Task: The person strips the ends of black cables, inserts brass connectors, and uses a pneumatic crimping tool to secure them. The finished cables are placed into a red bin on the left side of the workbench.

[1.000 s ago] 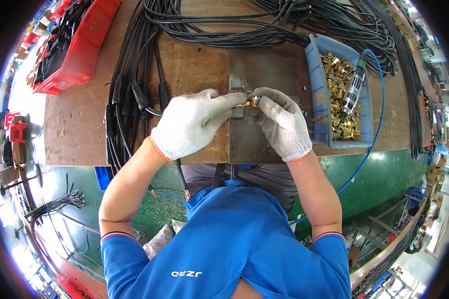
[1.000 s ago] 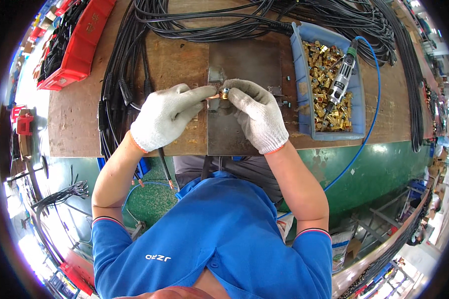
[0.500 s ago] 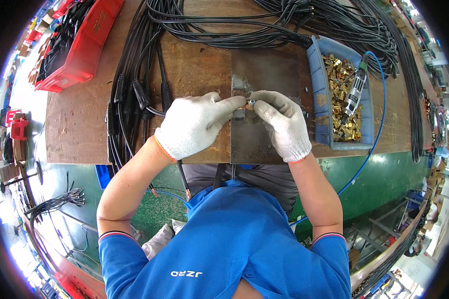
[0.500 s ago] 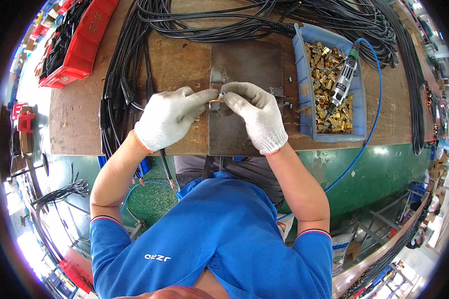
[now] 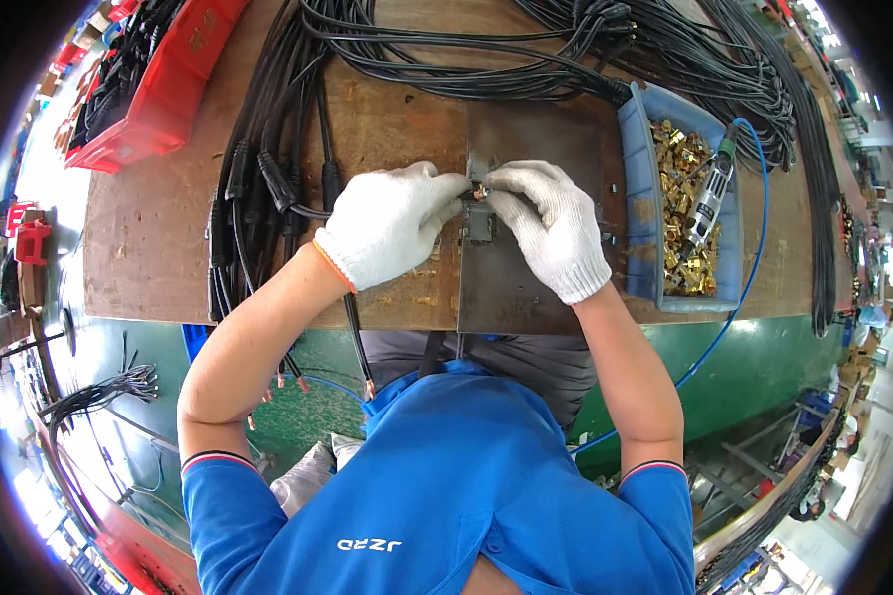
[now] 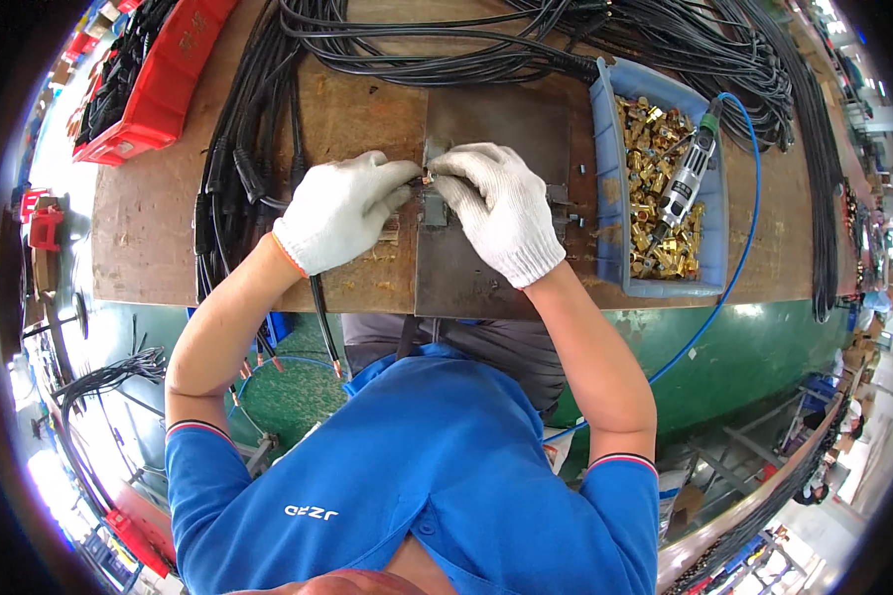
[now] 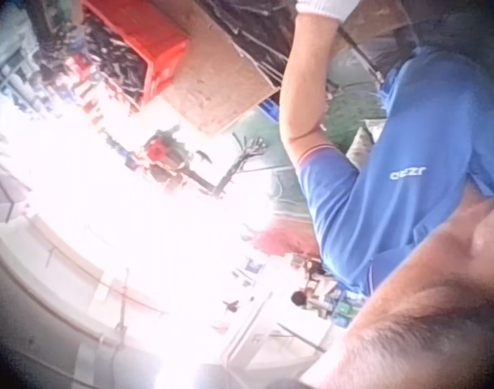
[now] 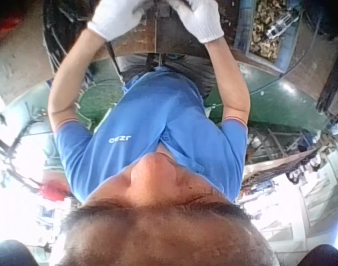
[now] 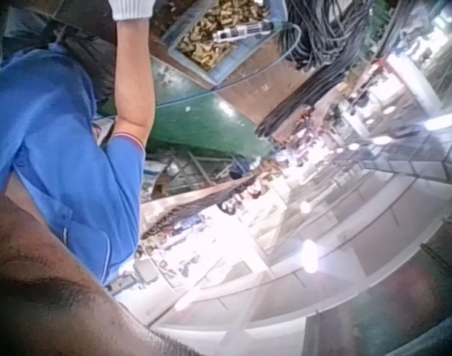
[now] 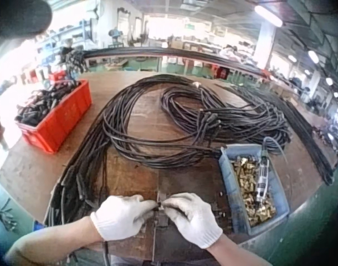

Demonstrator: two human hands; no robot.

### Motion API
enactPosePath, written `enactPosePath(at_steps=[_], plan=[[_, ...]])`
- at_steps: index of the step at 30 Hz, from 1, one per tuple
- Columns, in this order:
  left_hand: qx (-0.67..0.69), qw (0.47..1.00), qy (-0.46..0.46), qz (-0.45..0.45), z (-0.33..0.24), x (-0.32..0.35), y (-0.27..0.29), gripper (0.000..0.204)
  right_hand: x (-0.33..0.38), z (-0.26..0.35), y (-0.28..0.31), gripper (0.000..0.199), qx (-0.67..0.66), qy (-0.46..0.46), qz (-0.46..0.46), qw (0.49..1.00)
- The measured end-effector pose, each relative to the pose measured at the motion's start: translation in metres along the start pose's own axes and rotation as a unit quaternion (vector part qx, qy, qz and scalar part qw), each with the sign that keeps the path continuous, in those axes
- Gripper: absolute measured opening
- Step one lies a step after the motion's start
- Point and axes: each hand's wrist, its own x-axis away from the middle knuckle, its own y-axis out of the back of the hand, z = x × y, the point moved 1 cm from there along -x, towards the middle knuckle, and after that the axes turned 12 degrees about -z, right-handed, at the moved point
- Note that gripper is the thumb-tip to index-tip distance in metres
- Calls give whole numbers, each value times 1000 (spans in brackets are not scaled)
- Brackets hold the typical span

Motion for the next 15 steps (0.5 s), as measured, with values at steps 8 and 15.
enactPosePath(at_steps=[8, 15], plan=[[-17, 1000, -5, 20, 17, -2, -9, 21, -10, -3, -10, 16, 93, 17, 35, 995], [-8, 1000, -15, 4, 20, -2, -16, 23, -18, -8, -9, 17, 43, -49, 55, 996]])
